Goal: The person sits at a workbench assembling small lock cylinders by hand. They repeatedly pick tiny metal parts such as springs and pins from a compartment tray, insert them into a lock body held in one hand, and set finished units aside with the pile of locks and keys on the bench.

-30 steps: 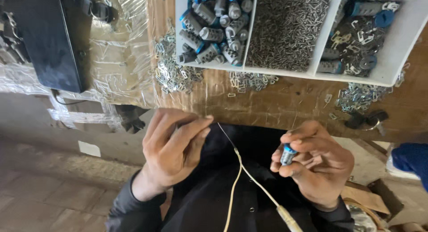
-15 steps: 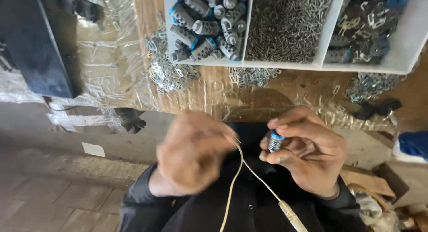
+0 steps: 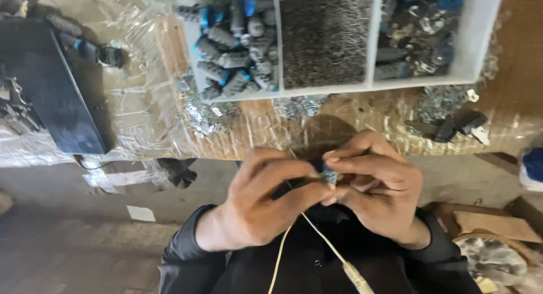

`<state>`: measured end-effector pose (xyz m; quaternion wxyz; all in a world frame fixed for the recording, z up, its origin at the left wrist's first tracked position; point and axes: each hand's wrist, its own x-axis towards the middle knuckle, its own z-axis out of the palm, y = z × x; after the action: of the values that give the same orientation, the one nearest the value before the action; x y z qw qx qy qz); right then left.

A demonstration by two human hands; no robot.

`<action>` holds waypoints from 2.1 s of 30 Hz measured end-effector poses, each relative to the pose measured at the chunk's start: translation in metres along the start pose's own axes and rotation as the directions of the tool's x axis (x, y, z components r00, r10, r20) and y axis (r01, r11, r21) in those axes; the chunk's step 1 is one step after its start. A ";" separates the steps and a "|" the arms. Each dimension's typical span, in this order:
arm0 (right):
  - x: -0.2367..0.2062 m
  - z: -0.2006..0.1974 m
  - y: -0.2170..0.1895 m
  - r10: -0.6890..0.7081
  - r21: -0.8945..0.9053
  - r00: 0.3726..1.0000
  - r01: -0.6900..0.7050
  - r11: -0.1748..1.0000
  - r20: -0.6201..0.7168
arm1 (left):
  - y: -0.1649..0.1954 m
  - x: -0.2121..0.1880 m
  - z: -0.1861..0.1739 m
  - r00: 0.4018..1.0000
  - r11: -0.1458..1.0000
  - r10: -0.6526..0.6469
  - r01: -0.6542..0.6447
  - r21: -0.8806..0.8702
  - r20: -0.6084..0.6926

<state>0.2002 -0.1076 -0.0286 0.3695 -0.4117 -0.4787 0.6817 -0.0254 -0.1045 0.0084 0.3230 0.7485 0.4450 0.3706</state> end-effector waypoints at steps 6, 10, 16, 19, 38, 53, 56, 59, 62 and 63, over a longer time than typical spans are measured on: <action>-0.005 -0.030 -0.002 -0.105 0.111 0.958 0.077 0.991 0.268 | 0.002 -0.008 0.007 0.735 0.483 -0.484 0.677 -0.556 0.475; -0.035 -0.053 -0.014 -0.147 0.174 0.986 0.160 0.972 -0.083 | 0.020 0.039 0.033 0.767 0.678 -0.449 0.626 -0.384 0.459; -0.066 -0.081 0.002 -0.260 0.174 0.790 0.416 0.893 -0.555 | 0.032 0.113 0.065 0.986 0.908 0.120 -0.156 0.389 0.116; -0.068 -0.088 0.013 -0.230 0.152 0.780 0.383 0.911 -0.582 | 0.017 0.103 0.046 0.927 0.944 0.181 -0.257 0.205 0.328; -0.013 -0.033 0.016 -0.170 0.185 0.981 0.185 0.965 -0.094 | -0.038 0.007 0.022 0.978 0.244 -0.096 -0.156 -0.957 -0.184; -0.002 -0.011 0.010 0.085 0.480 0.972 -0.182 0.858 0.217 | -0.026 -0.032 0.022 0.974 0.809 -0.036 -0.102 -0.579 -0.223; -0.009 -0.015 0.004 0.071 0.502 0.987 -0.136 0.854 0.146 | -0.021 -0.012 0.023 0.957 0.742 -0.081 -0.129 -0.658 -0.279; -0.007 -0.019 0.002 0.132 0.455 0.982 -0.179 0.872 0.133 | -0.012 0.020 0.025 0.984 0.855 0.068 -0.142 -0.499 -0.162; 0.003 -0.025 -0.014 0.046 0.227 0.979 -0.093 0.969 0.201 | 0.002 0.044 -0.013 0.964 0.906 0.157 -0.054 -0.420 0.215; 0.009 -0.031 -0.024 -0.036 -0.036 0.971 0.045 0.998 0.237 | 0.005 0.049 -0.032 0.912 0.931 0.173 -0.027 -0.365 0.371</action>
<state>0.2278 -0.0823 -0.0139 0.3151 -0.3251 -0.5416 0.7083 -0.0339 -0.0569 0.0420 0.5154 0.7601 0.2570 0.3008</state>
